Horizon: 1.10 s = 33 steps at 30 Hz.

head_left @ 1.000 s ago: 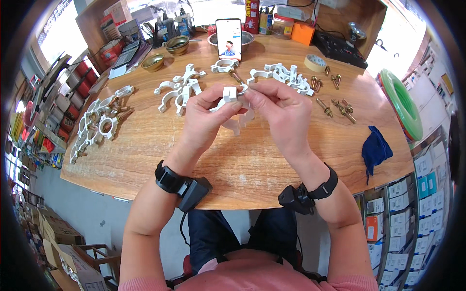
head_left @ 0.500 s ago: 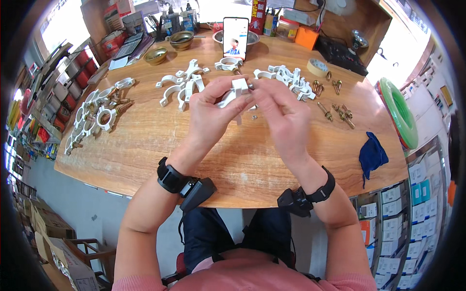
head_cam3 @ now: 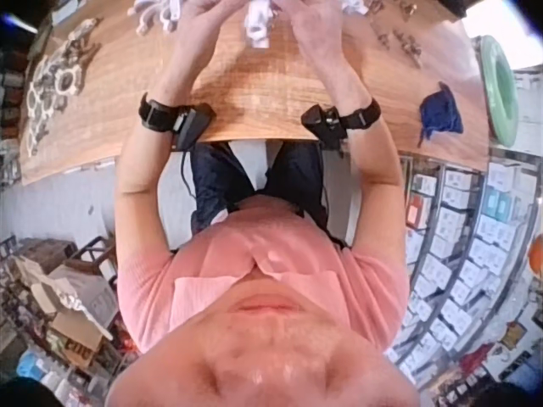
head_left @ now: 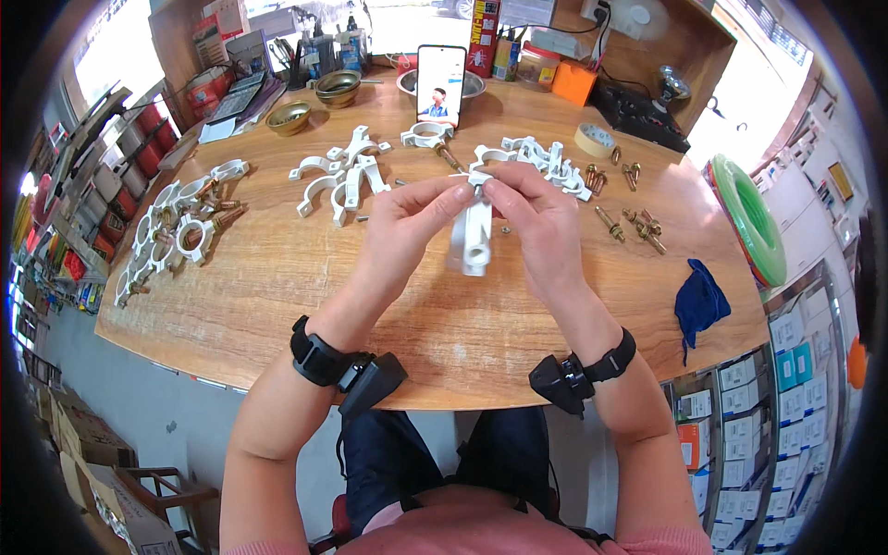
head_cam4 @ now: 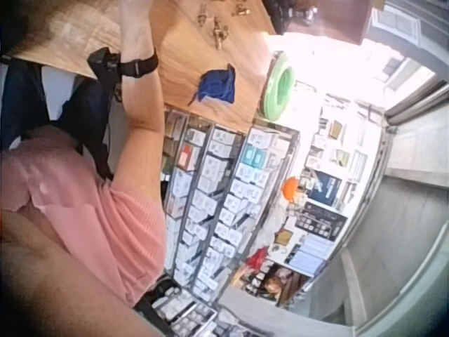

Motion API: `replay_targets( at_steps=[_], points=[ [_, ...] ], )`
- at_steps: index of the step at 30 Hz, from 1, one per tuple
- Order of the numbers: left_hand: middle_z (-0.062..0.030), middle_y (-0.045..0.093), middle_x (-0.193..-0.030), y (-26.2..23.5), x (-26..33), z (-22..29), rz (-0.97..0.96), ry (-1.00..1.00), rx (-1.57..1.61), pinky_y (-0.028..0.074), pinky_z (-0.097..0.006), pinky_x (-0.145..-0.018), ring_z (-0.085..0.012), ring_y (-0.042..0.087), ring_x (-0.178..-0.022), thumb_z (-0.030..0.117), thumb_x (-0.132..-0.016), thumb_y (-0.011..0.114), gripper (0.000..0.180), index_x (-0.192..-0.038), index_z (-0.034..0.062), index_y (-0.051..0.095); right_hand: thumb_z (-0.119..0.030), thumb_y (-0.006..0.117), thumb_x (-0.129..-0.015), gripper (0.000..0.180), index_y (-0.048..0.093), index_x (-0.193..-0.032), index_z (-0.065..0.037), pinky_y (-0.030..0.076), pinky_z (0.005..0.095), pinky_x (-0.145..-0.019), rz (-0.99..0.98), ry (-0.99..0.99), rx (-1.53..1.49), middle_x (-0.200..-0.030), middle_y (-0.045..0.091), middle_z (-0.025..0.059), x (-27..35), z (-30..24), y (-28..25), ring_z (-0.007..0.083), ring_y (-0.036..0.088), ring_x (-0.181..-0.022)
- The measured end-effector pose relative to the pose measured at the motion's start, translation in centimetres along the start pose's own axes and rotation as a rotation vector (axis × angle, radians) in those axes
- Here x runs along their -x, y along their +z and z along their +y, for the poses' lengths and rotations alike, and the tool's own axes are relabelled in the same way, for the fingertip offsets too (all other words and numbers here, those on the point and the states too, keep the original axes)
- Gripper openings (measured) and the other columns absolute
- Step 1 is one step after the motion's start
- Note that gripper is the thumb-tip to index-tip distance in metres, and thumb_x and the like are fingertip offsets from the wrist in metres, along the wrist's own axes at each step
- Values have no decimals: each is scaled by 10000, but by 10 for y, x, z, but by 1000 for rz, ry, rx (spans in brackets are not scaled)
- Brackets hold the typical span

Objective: The person assembles white plastic hardware components by hand, inserting brass bolts and securing them with nuts and washers at a wooden workstation.

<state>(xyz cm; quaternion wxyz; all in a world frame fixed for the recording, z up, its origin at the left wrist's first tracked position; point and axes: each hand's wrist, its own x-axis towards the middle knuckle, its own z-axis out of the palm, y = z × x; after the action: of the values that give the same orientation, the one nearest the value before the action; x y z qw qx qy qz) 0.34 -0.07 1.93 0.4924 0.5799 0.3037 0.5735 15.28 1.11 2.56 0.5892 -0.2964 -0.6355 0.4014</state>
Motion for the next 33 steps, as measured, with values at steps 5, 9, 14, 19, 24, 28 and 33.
replay_targets(
  at_steps=[5,9,14,19,24,28,33],
  points=[
    [-34,601,-851,-5,-3,-13,22,-211,238,432,-245,-697,-83,542,-777,212,-813,562,226,-917,15,603,-153,548,-814,193,609,-922,-5,404,204,-583,-55,47,180,-756,594,35,-9,-5,-7,80,510,-649],
    [-82,594,-838,-7,-3,-7,21,-262,358,495,-351,-754,-153,577,-762,204,-838,490,226,-892,-5,559,-138,550,-798,195,616,-912,6,431,226,-585,-33,99,515,-739,612,57,-27,-10,-55,87,534,-636],
    [-66,581,-786,-8,-5,-9,83,-309,341,493,-342,-735,-141,562,-717,214,-830,504,220,-890,10,560,-165,591,-705,198,635,-844,-31,455,294,-649,-154,184,1019,-755,621,130,-33,24,-98,221,596,-695],
    [-37,575,-748,-3,-1,-4,95,-380,322,485,-287,-629,-124,549,-666,237,-818,529,224,-877,22,558,-158,601,-667,197,642,-821,-41,461,329,-681,-337,268,1055,-787,621,146,-27,51,-104,257,597,-741],
    [-31,577,-739,-1,-2,-6,77,-403,302,477,-261,-594,-108,546,-651,237,-820,531,222,-871,23,559,-154,610,-670,196,643,-835,-54,465,333,-678,-343,300,1075,-802,622,144,-27,45,-98,254,597,-757],
    [-42,569,-771,-4,-3,-10,106,-393,380,484,-277,-656,-116,546,-685,221,-836,515,214,-887,16,546,-229,631,-697,222,643,-834,-55,461,323,-630,-274,248,1126,-735,619,134,-22,26,-72,248,598,-711],
    [-65,558,-819,-13,-7,-27,173,-282,484,467,-321,-734,-148,549,-779,217,-873,451,212,-902,17,516,-395,610,-717,362,642,-790,-42,450,322,-564,-461,218,643,-630,594,129,-6,-1,-21,249,591,-614]
  ],
)
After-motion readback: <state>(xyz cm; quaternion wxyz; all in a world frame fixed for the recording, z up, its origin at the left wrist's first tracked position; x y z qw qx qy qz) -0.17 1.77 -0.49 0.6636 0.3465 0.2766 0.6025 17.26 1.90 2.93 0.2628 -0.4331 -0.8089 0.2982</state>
